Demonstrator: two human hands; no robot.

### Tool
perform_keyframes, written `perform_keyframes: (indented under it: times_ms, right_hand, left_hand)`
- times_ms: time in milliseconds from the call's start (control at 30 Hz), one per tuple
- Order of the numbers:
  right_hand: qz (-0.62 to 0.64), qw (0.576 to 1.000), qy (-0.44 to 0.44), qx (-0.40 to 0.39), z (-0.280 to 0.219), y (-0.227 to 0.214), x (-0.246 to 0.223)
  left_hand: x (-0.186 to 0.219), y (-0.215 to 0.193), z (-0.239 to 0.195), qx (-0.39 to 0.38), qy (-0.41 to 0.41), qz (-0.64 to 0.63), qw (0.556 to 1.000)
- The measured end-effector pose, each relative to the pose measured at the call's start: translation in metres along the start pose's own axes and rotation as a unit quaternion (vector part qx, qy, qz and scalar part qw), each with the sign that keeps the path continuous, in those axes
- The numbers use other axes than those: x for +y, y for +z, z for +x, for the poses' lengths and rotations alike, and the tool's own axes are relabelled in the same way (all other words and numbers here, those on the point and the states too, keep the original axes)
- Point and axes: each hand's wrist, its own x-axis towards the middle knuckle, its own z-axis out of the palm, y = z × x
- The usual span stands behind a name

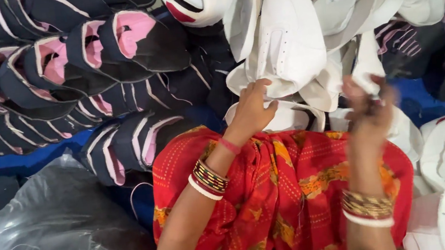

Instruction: The person trims excess material from white shoe uppers using scissors.

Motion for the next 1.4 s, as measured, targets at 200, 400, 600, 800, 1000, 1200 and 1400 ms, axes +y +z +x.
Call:
perform_keyframes:
  times_ms: [200, 400, 600, 800, 1000, 1200, 1400]
  right_hand:
    - [-0.264, 0.957, -0.046, -0.115, -0.025, 0.056, 0.013]
    - [-0.394, 0.911, -0.072, -0.103, -0.025, 0.026, 0.017]
    - [-0.282, 0.953, -0.106, -0.034, -0.028, 0.022, -0.046]
    - [-0.118, 0.987, -0.109, 0.001, -0.015, 0.046, -0.113]
    - [0.045, 0.995, 0.003, -0.087, -0.039, 0.045, -0.114]
    - [0.144, 0.953, 0.155, -0.219, -0.105, 0.040, -0.020]
    - [0.262, 0.934, 0.193, -0.148, -0.079, 0.083, -0.055]
  left_hand:
    - [0.008, -0.020, -0.012, -0.070, -0.075, 0.266, 0.959]
    - [0.056, -0.039, 0.002, 0.071, 0.091, 0.251, 0.961]
    - [0.128, -0.076, -0.019, 0.131, 0.233, 0.120, 0.956]
    - [0.133, -0.070, -0.038, -0.054, 0.248, 0.091, 0.963]
    - [0.090, -0.139, -0.013, 0.128, 0.016, -0.397, 0.909]
    - [-0.007, -0.135, -0.006, 0.153, 0.086, -0.780, 0.601]
    - [-0.011, -0.082, -0.010, 0.027, 0.130, -0.774, 0.620]
